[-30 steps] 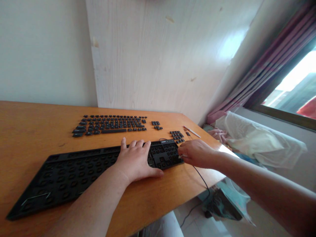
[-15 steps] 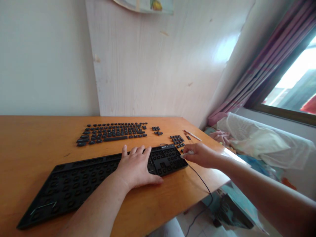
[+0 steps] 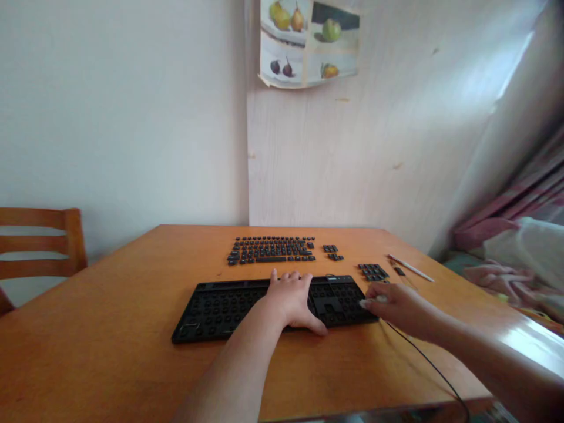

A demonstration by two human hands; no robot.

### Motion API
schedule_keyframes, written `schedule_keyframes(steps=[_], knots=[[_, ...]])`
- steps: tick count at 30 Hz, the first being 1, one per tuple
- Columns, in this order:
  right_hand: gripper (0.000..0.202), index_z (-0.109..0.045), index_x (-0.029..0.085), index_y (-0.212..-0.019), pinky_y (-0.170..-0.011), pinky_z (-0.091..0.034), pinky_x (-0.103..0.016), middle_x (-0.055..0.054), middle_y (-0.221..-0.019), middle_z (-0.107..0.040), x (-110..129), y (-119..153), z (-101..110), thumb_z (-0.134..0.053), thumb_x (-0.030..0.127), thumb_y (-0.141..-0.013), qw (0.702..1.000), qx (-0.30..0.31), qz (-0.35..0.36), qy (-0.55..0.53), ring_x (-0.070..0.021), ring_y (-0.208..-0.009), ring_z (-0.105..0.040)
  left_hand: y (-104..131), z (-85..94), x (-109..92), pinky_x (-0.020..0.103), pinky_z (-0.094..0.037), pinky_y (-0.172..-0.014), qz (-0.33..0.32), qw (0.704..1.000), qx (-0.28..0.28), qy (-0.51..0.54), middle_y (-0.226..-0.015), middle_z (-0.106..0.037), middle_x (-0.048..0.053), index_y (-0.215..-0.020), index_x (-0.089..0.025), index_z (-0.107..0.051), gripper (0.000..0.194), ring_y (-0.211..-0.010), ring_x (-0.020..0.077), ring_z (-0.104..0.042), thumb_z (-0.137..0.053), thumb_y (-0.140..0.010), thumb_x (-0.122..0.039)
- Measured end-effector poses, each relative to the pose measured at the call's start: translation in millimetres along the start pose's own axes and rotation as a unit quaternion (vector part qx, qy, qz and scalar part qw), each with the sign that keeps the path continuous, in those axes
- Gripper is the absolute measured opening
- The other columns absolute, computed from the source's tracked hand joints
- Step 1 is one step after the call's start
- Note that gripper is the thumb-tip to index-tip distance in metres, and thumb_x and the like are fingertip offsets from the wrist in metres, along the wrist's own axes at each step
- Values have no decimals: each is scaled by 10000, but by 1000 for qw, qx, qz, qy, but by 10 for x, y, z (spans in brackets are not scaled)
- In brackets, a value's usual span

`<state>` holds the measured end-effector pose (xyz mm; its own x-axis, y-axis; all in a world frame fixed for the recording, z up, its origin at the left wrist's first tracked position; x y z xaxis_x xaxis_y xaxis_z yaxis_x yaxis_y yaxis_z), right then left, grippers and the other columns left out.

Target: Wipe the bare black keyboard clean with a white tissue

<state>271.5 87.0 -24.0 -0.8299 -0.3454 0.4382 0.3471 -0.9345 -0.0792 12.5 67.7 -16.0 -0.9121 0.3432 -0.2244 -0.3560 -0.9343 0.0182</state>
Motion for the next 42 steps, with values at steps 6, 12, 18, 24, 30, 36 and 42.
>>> schedule_keyframes(steps=[6,12,18,24,30,36,42], knots=[[295,-633,197,-760,-557,-333,-267,-19,-636,-617,155,-195,-161,-550,471,-829,1000,11,20,-4,-164,-612,-525,118,165,227,677,-108,-1120,29,998,49,-27,-1494,-400,180,-1469,-223,-303,1221,-1373,405,-327,-686,-437,-751],[257,-625,194,-752,-543,-315,-258,-15,-624,-620,396,-408,-227,-564,433,-822,999,24,41,2,-159,-609,-536,191,242,460,614,-88,-1154,45,997,64,-13,-1545,-336,150,-1496,-239,-261,1218,-1427,380,-249,-701,-468,-725],[198,-619,179,-713,-503,-312,-237,-16,-602,-600,452,-680,-194,-612,367,-774,998,36,29,-31,-136,-569,-517,173,197,609,560,-126,-1173,32,999,40,11,-1568,-292,147,-1508,-218,-250,1214,-1444,353,-230,-686,-497,-730],[187,-592,177,-727,-426,-300,-217,7,-530,-541,419,-971,-224,-625,357,-760,990,68,-13,-119,-111,-461,-473,186,157,694,553,-129,-1179,18,999,22,23,-1563,-308,135,-1498,-225,-291,1184,-1439,347,-248,-667,-510,-759],[229,-610,183,-778,-443,-311,-209,27,-565,-524,340,-1078,-267,-583,408,-809,980,-7,-15,-197,-94,-476,-445,175,135,721,553,-130,-1184,23,1000,9,15,-1569,-297,132,-1500,-224,-310,1200,-1440,353,-247,-696,-491,-746],[212,-658,186,-868,-519,-352,-225,25,-638,-566,226,-1059,-294,-614,380,-794,974,-47,-12,-221,-111,-567,-488,164,121,723,537,-122,-1194,47,999,25,12,-1587,-262,114,-1508,-222,-310,1167,-1454,356,-213,-688,-522,-721],[187,-696,196,-843,-661,-415,-259,-6,-744,-665,219,-1108,-324,-598,353,-811,980,-54,36,-190,-160,-725,-588,163,126,728,511,-179,-1190,52,998,19,-1,-1577,-286,121,-1508,-186,-320,1162,-1447,369,-226,-672,-538,-720]])
Point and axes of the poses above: each hand's wrist, its own y-axis away from the middle knuckle, its own z-axis out of the back of the hand, x = y × z, the point moved 3 cm from there along -y, towards the middle knuckle
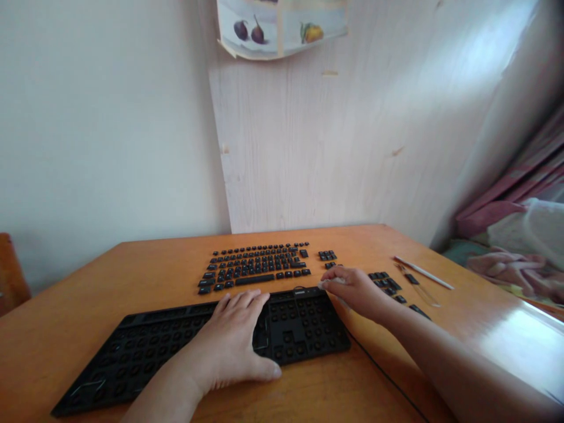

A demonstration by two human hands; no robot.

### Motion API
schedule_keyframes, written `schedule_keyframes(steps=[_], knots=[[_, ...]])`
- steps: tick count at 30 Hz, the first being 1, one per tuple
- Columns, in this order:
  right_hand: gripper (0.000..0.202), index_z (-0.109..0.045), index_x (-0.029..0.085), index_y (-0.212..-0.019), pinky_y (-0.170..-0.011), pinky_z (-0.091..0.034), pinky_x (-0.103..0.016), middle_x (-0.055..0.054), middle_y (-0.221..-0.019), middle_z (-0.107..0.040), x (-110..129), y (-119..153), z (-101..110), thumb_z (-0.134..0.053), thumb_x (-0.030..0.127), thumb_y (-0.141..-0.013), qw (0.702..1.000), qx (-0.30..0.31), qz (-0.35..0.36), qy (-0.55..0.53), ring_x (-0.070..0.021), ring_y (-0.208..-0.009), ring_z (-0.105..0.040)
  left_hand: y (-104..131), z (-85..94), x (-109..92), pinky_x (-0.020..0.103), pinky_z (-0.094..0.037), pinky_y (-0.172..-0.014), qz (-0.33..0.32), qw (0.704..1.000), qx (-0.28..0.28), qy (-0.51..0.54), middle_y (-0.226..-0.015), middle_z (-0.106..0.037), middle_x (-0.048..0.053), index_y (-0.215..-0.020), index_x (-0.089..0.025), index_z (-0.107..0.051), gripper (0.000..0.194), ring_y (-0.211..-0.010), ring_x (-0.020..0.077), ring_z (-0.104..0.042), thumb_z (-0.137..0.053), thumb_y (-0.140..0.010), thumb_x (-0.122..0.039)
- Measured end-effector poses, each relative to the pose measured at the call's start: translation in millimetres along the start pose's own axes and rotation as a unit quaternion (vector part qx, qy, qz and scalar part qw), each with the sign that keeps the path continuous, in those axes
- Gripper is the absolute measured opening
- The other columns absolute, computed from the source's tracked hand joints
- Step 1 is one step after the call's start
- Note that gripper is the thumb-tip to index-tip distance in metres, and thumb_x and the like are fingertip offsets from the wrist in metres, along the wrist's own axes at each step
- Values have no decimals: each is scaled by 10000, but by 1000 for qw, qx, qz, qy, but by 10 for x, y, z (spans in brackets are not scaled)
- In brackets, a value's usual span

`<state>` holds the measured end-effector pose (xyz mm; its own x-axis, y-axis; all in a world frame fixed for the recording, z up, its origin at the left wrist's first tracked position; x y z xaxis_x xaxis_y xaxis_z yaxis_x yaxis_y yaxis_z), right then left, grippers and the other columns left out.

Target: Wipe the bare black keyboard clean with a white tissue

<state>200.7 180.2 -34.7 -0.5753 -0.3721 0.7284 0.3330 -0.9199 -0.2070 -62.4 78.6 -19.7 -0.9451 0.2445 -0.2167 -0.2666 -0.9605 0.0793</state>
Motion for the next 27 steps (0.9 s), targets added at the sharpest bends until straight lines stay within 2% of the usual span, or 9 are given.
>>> schedule_keyframes(steps=[5,10,17,22,27], knots=[[170,-693,199,-816,-660,-407,-252,-21,-773,-682,-34,-13,-29,-587,331,-825,996,16,42,76,-160,-722,-592,-32,-40,41,502,-209,-1183,-5,1000,-12,-9,-1573,-298,117,-1512,-188,-312,1183,-1443,379,-232,-647,-532,-757],[160,-691,208,-832,-689,-408,-261,-46,-838,-693,13,-22,-33,-579,322,-832,986,-2,29,166,-183,-775,-603,-48,-40,38,508,-195,-1185,-4,1000,-1,-21,-1584,-267,130,-1518,-171,-294,1210,-1445,375,-226,-617,-533,-796],[177,-709,220,-877,-724,-400,-262,-53,-898,-701,228,-45,-125,-560,312,-853,973,31,60,221,-187,-829,-614,-26,3,-14,507,-188,-1184,-7,1000,-4,-19,-1574,-289,142,-1515,-160,-297,1216,-1436,378,-249,-626,-524,-784],[195,-706,218,-876,-729,-393,-266,-56,-892,-701,240,-32,-108,-539,317,-867,967,21,57,247,-189,-837,-617,-36,-1,-13,511,-199,-1178,-9,1000,-3,-9,-1571,-294,144,-1509,-152,-308,1227,-1431,391,-253,-631,-511,-787],[191,-714,220,-906,-704,-388,-260,-55,-916,-698,246,-5,-88,-555,313,-857,968,41,62,240,-184,-820,-616,-43,-21,14,507,-195,-1178,-12,1000,-8,-13,-1571,-295,143,-1508,-158,-313,1228,-1435,388,-246,-620,-510,-805]])
Point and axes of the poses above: each hand's wrist, its own y-axis away from the middle knuckle, its own z-axis out of the back of the hand, x = y × z, the point moved 3 cm from there along -y, towards the middle knuckle
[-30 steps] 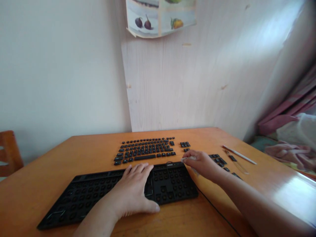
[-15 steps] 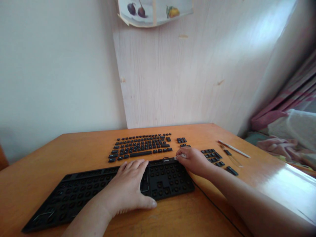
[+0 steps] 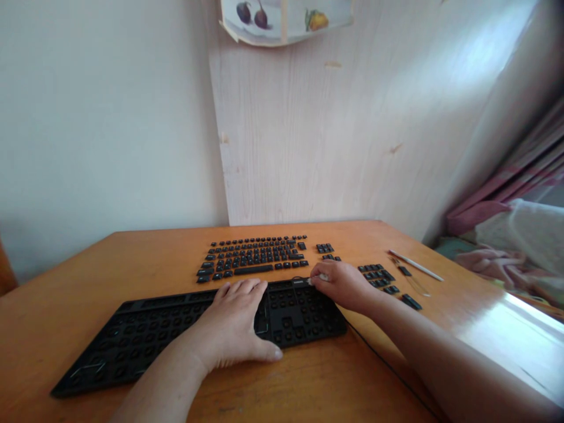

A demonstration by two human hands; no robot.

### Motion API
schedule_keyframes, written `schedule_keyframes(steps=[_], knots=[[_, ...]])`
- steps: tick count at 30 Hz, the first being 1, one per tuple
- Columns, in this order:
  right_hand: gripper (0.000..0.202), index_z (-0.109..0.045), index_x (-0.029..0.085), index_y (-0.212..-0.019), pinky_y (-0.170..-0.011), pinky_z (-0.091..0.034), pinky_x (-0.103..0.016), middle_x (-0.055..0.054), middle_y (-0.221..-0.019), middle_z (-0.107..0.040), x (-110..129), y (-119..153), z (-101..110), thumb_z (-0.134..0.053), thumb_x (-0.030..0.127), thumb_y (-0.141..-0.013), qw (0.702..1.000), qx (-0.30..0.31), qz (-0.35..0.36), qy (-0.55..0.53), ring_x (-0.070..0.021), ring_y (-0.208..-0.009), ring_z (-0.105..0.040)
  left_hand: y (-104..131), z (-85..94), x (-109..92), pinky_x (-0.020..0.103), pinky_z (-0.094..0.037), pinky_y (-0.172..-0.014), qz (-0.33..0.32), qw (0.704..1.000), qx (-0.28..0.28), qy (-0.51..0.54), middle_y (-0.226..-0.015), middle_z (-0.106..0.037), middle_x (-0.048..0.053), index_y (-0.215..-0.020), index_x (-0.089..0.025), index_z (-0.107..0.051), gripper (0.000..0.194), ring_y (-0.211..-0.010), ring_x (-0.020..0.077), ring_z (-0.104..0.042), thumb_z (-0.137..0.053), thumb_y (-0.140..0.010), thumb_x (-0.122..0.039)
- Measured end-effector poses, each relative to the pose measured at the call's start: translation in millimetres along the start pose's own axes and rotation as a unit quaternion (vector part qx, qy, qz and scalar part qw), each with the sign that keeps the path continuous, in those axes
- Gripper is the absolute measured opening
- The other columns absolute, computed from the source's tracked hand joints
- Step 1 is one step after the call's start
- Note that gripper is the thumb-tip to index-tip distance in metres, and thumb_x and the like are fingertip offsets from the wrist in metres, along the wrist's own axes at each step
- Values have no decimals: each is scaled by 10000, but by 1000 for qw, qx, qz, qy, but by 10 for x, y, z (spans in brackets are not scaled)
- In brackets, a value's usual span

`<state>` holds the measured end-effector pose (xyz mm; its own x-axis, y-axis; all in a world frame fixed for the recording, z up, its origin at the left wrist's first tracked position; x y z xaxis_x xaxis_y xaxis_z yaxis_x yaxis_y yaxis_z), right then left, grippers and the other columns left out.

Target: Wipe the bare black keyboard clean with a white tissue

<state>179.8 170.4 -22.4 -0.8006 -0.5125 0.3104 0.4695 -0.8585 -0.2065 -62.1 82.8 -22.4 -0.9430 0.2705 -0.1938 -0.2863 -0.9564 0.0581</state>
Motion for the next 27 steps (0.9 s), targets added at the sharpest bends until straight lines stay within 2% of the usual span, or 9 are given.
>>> schedule_keyframes(steps=[7,12,18,23,27], knots=[[170,-705,220,-887,-686,-379,-259,-44,-915,-699,-49,16,58,-555,292,-850,1000,-5,-1,5,-182,-818,-616,-13,6,-8,524,-203,-1175,0,1000,-2,6,-1569,-297,146,-1509,-150,-313,1227,-1434,389,-246,-622,-515,-800],[151,-708,210,-852,-661,-381,-255,-37,-857,-703,-157,9,71,-578,282,-826,1000,1,-10,-22,-170,-761,-607,-12,1,19,513,-212,-1170,7,1000,-8,10,-1567,-310,128,-1505,-194,-330,1201,-1430,395,-254,-636,-505,-785],[131,-711,190,-824,-632,-396,-247,-21,-748,-690,-262,100,101,-632,285,-778,993,69,-15,-99,-158,-699,-595,-32,-36,44,490,-216,-1173,-4,1000,-15,3,-1561,-320,138,-1500,-179,-342,1197,-1425,382,-273,-628,-514,-793],[131,-697,173,-800,-590,-391,-237,-16,-705,-657,-241,145,141,-642,286,-766,987,60,-50,-139,-142,-661,-569,-32,1,3,506,-228,-1164,5,1000,-13,2,-1557,-328,139,-1494,-187,-357,1178,-1421,392,-275,-641,-513,-775],[119,-679,182,-795,-496,-338,-209,13,-635,-597,-231,202,165,-665,281,-732,973,137,-65,-171,-111,-561,-511,-25,21,-3,496,-238,-1165,14,1000,-5,-2,-1564,-314,136,-1494,-177,-356,1185,-1429,386,-263,-643,-510,-772]])
Point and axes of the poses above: each hand's wrist, its own y-axis away from the middle knuckle, its own z-axis out of the back of the hand, x = y × z, the point moved 3 cm from there along -y, towards the middle knuckle
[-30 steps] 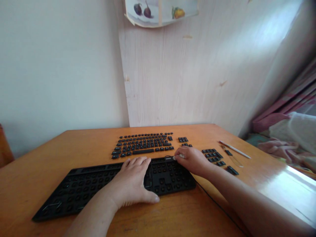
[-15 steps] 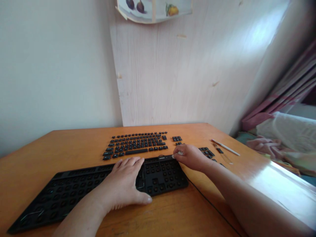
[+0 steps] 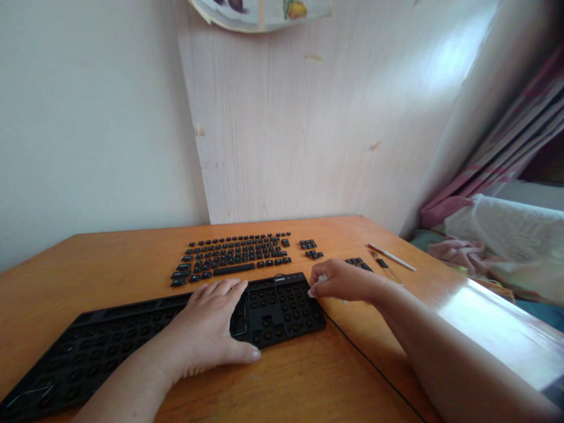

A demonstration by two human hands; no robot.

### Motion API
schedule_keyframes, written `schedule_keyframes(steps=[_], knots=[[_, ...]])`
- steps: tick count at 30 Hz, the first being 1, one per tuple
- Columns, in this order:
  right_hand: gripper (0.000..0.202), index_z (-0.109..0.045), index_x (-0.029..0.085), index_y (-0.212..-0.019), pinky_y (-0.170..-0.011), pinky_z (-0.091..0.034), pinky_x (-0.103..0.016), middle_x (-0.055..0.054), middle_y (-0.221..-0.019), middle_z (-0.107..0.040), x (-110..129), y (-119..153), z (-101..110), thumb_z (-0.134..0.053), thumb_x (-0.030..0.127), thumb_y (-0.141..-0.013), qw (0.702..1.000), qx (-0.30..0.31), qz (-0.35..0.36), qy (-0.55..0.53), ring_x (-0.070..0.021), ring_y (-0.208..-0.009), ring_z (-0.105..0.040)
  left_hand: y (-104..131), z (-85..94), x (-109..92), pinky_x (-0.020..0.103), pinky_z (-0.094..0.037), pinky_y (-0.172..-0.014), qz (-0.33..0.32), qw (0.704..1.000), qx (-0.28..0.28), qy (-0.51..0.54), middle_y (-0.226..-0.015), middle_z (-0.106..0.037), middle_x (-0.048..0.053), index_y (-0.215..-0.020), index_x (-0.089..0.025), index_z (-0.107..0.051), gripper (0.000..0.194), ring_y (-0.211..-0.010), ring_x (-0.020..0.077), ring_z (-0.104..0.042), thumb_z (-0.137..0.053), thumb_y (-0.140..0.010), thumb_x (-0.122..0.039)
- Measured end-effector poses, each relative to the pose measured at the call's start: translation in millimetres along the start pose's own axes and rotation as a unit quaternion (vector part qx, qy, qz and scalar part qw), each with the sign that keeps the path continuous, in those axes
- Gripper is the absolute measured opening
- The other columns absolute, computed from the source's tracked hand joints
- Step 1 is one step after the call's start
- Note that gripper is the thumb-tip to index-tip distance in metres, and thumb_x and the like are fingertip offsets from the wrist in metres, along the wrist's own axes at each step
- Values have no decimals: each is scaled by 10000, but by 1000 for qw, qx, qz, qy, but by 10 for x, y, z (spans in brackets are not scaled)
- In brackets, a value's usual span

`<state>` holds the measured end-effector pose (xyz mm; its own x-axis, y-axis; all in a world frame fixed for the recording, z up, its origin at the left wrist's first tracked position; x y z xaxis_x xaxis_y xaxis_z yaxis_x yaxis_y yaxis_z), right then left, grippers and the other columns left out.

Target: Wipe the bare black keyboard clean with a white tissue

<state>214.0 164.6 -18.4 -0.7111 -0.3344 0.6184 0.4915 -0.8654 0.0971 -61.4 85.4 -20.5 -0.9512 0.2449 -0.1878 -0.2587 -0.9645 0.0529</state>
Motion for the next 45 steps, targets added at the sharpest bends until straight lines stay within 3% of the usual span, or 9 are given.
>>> schedule_keyframes(steps=[3,8,14,19,22,29,34,40,45], knots=[[104,-668,187,-783,-487,-326,-203,20,-628,-584,0,14,-10,-669,269,-720,1000,26,9,1,-105,-555,-500,-3,-7,15,487,-233,-1170,-1,1000,3,-9,-1567,-306,136,-1494,-167,-354,1186,-1430,379,-262,-635,-518,-779],[102,-654,167,-775,-499,-351,-207,10,-635,-577,-14,-46,-13,-644,259,-732,999,-49,0,-15,-109,-574,-498,-14,-14,26,483,-238,-1171,-5,1000,1,-12,-1570,-305,127,-1496,-175,-351,1176,-1432,373,-261,-629,-529,-782],[109,-637,179,-747,-474,-339,-191,30,-599,-551,-12,-15,-5,-687,264,-701,999,28,16,-23,-94,-536,-478,-24,-19,22,472,-243,-1170,-5,999,8,-32,-1572,-296,131,-1507,-165,-323,1187,-1430,363,-269,-620,-543,-791],[86,-642,154,-767,-487,-371,-197,-1,-623,-592,-106,-118,-9,-623,236,-750,992,-96,-20,-74,-102,-550,-519,-36,-27,41,466,-241,-1171,-9,999,9,-38,-1578,-285,123,-1510,-178,-317,1179,-1438,357,-255,-602,-553,-805],[101,-637,154,-792,-460,-356,-185,15,-570,-564,-146,-171,-49,-616,249,-766,987,-117,-38,-106,-97,-517,-515,-39,-22,43,471,-245,-1169,-5,999,13,-42,-1579,-281,130,-1511,-171,-313,1180,-1436,364,-256,-602,-556,-800],[59,-639,160,-749,-446,-374,-179,30,-564,-563,-147,-144,-71,-647,207,-715,983,-35,-54,-172,-86,-491,-500,-43,-46,86,479,-262,-1165,-14,999,6,-46,-1571,-302,124,-1507,-178,-328,1160,-1427,372,-277,-614,-563,-789],[61,-643,155,-746,-456,-372,-179,20,-580,-568,-204,-178,-53,-626,200,-708,984,-80,-55,-148,-90,-516,-508,-37,-19,77,481,-271,-1162,-23,999,8,-48,-1564,-317,127,-1511,-180,-317,1133,-1423,366,-288,-613,-593,-775],[67,-628,171,-730,-438,-344,-183,28,-575,-557,-146,-97,-41,-639,206,-675,994,36,-6,-102,-94,-506,-493,-19,8,40,484,-265,-1163,-8,998,21,-56,-1579,-280,132,-1511,-172,-312,1136,-1434,371,-262,-622,-593,-765],[110,-648,173,-784,-464,-345,-185,13,-629,-593,-39,-44,12,-620,170,-677,999,-24,-3,-35,-103,-552,-514,-21,10,38,494,-271,-1160,-8,998,15,-55,-1566,-309,135,-1505,-169,-327,1145,-1426,379,-274,-627,-580,-773]])
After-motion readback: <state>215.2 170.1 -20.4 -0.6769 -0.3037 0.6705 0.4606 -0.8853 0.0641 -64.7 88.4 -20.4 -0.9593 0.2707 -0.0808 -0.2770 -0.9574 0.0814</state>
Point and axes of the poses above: each hand's wrist, its own y-axis away from the middle knuckle, its own z-axis out of the back of the hand, x = y × z, the point moved 3 cm from there along -y, towards the middle knuckle
